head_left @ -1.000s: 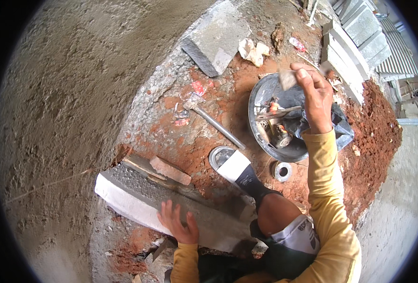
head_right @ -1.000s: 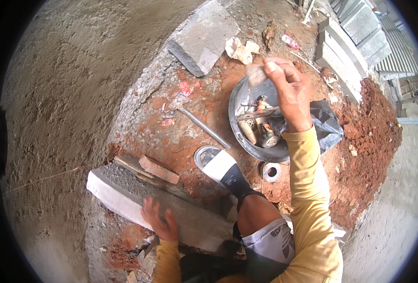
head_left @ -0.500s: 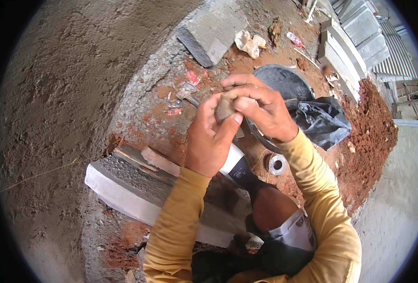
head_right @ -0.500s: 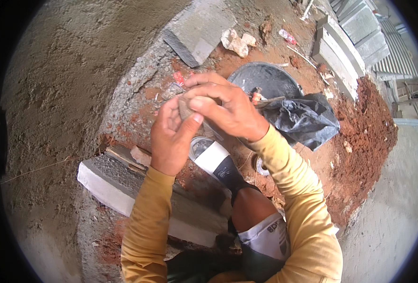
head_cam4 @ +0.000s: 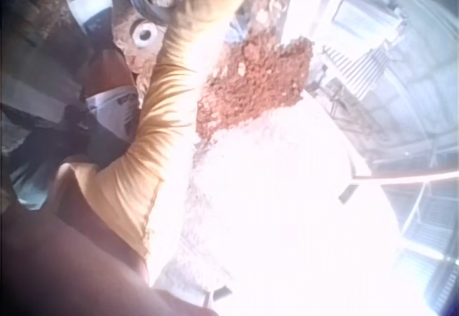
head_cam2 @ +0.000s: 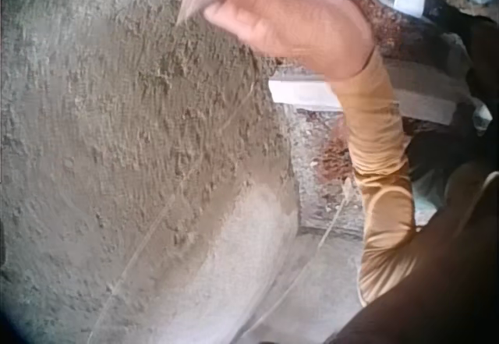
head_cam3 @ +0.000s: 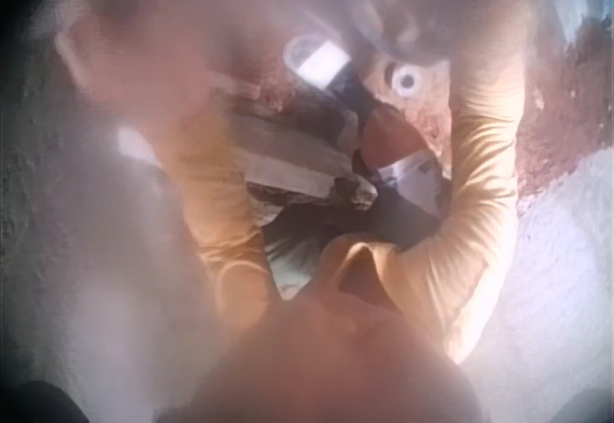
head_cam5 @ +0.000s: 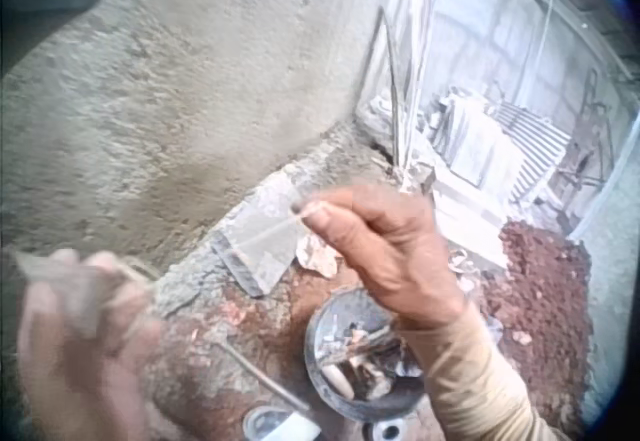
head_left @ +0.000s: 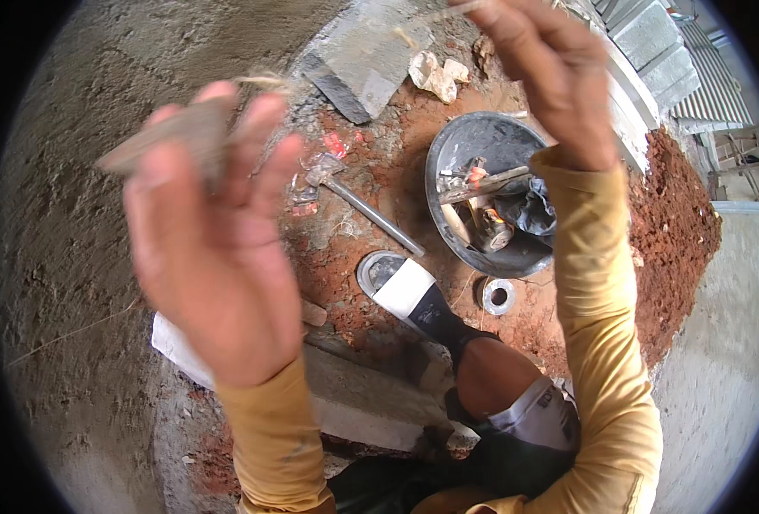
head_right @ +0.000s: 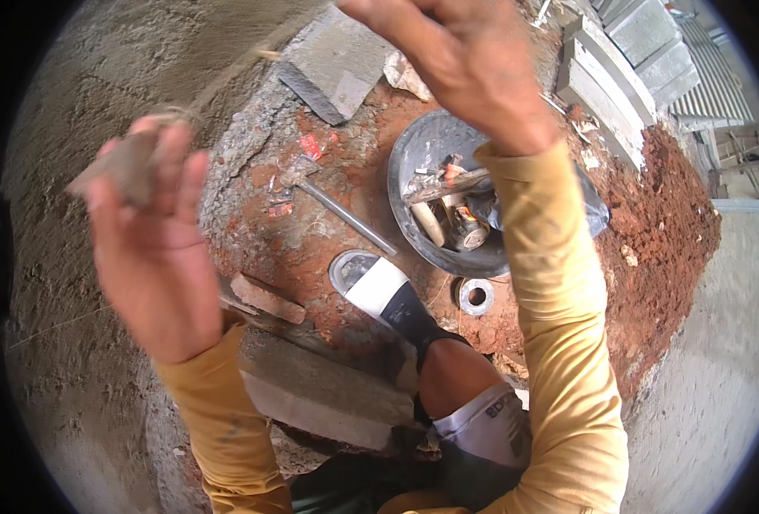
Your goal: The person ties a string to a bucket, walks through a construction area, and positions a concrete slab against a wall. They then use a string line and a plumb bob to align the slab vertically, adjusting the string and checking the alignment repeatedly.
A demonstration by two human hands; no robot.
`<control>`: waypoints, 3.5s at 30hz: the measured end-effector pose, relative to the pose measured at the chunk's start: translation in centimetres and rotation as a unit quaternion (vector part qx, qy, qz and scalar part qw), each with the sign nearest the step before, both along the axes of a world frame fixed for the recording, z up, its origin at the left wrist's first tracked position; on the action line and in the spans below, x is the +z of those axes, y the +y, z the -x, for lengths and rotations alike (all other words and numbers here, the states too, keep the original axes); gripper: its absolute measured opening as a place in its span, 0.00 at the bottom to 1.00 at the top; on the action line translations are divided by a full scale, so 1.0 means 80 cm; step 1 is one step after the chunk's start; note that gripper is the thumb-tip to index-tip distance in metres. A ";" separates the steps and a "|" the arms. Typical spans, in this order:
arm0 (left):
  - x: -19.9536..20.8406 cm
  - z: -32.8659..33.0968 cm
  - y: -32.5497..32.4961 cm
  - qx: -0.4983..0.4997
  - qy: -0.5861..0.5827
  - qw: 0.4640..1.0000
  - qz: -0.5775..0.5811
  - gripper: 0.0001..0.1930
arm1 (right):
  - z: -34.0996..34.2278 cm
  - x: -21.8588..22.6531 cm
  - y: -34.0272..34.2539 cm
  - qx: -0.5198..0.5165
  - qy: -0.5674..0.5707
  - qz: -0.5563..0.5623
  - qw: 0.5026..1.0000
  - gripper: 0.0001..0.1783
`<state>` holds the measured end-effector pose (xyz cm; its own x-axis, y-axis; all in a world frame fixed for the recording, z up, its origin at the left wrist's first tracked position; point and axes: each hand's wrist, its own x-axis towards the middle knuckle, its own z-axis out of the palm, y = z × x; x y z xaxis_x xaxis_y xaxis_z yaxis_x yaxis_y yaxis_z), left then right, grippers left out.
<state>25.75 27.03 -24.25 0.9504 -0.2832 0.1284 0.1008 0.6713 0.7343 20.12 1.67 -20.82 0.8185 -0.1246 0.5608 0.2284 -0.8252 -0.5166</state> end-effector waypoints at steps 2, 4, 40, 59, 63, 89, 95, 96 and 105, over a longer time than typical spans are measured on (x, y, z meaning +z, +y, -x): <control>0.011 -0.003 0.044 -0.008 0.011 0.997 0.078 0.20 | -0.003 0.040 0.032 0.077 -0.001 0.010 0.997 0.10; -0.005 -0.002 0.075 0.043 0.047 0.998 0.019 0.19 | -0.012 0.055 0.072 0.153 0.028 0.023 0.988 0.09; -0.137 0.067 0.294 0.059 0.076 0.981 -0.170 0.12 | -0.103 -0.010 0.411 0.436 0.134 -0.091 0.885 0.13; -0.194 0.059 0.274 0.037 0.206 0.964 -0.167 0.07 | -0.156 -0.181 0.344 0.321 0.258 -0.168 0.895 0.14; -0.197 0.060 0.272 0.070 0.208 0.952 -0.213 0.08 | -0.156 -0.197 0.346 0.309 0.213 -0.176 0.910 0.16; -0.221 0.032 0.283 0.234 0.207 0.902 -0.300 0.12 | -0.144 -0.220 0.338 0.291 0.319 -0.185 0.883 0.11; -0.213 0.028 0.283 0.231 0.225 0.900 -0.292 0.10 | -0.142 -0.211 0.336 0.294 0.262 -0.083 0.915 0.14; -0.209 0.028 0.283 0.234 0.220 0.902 -0.288 0.10 | -0.142 -0.210 0.339 0.282 0.217 -0.041 0.934 0.15; -0.185 0.023 0.281 0.207 0.237 0.923 -0.221 0.08 | -0.131 -0.217 0.394 0.416 0.311 -0.141 0.843 0.24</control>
